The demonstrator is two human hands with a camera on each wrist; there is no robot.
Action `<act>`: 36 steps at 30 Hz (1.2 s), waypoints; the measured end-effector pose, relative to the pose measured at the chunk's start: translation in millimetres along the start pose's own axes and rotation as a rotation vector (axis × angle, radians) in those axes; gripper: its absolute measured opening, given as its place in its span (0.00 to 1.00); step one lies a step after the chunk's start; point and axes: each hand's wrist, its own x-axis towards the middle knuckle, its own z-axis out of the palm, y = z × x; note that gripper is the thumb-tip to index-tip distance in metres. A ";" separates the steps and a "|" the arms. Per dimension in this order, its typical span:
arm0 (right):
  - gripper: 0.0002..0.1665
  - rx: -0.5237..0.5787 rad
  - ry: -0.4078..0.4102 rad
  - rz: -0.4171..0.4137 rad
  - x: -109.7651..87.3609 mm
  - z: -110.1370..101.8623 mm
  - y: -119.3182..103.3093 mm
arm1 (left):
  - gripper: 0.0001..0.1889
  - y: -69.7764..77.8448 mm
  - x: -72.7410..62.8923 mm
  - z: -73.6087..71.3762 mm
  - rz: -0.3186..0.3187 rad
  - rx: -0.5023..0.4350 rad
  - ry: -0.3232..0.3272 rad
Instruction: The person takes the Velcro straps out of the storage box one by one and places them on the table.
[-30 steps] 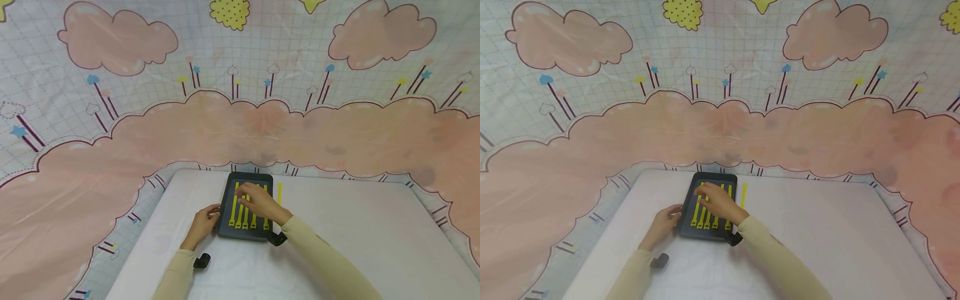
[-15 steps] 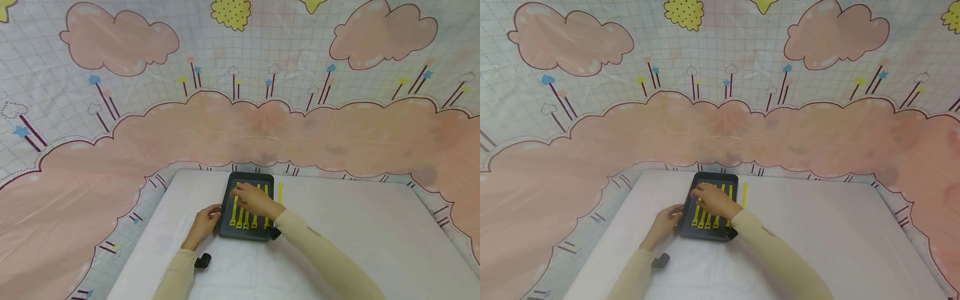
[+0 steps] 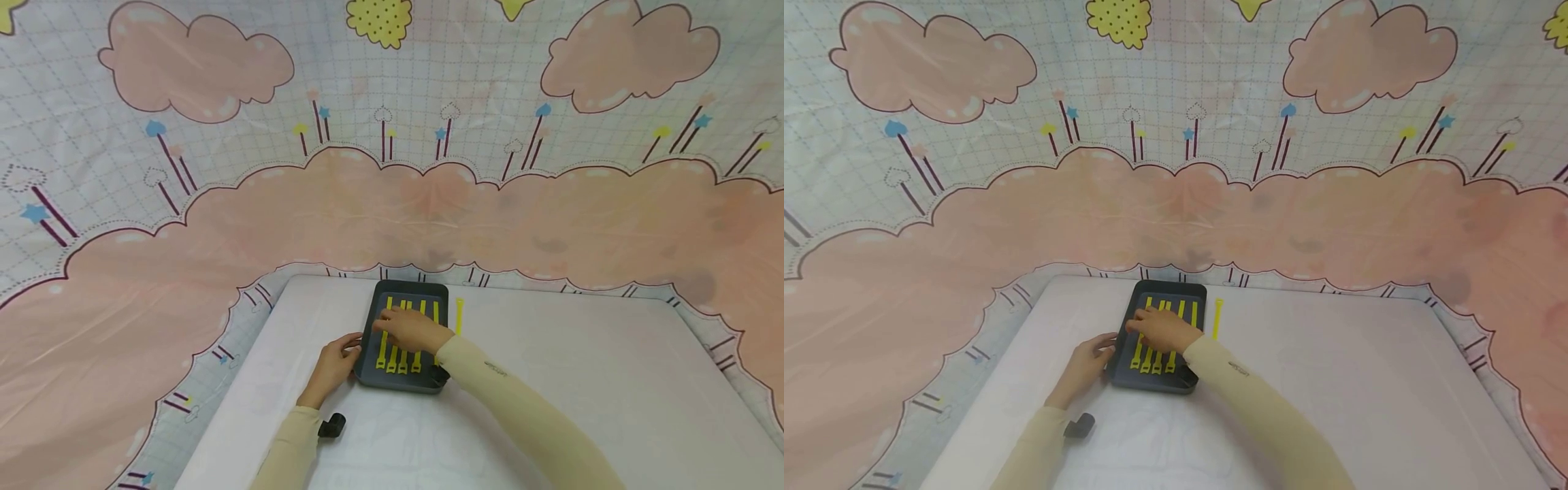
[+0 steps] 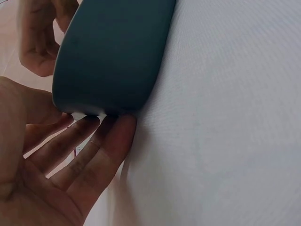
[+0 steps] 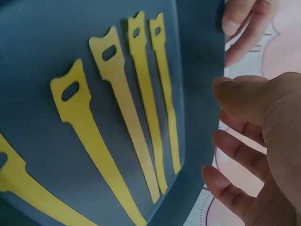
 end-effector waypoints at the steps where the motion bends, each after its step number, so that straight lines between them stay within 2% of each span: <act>1: 0.19 -0.015 -0.007 0.002 1.2 -0.2 -0.4 | 0.19 0.2 -0.2 -0.2 0.000 0.001 0.000; 5: 0.19 -0.056 -0.022 -0.002 5.3 0.1 -0.7 | 0.19 1.2 -0.8 -0.7 -0.001 -0.009 0.001; 16: 0.18 -0.039 -0.040 0.033 17.1 17.0 8.7 | 0.18 -0.3 0.4 -0.3 -0.010 -0.025 -0.002; 28: 0.18 -0.051 -0.076 0.055 25.4 23.5 10.0 | 0.18 0.1 -1.0 -1.1 0.000 -0.032 -0.004; 36: 0.19 -0.101 -0.051 0.043 28.2 29.9 9.8 | 0.18 -2.3 -0.8 -0.6 -0.005 -0.024 -0.003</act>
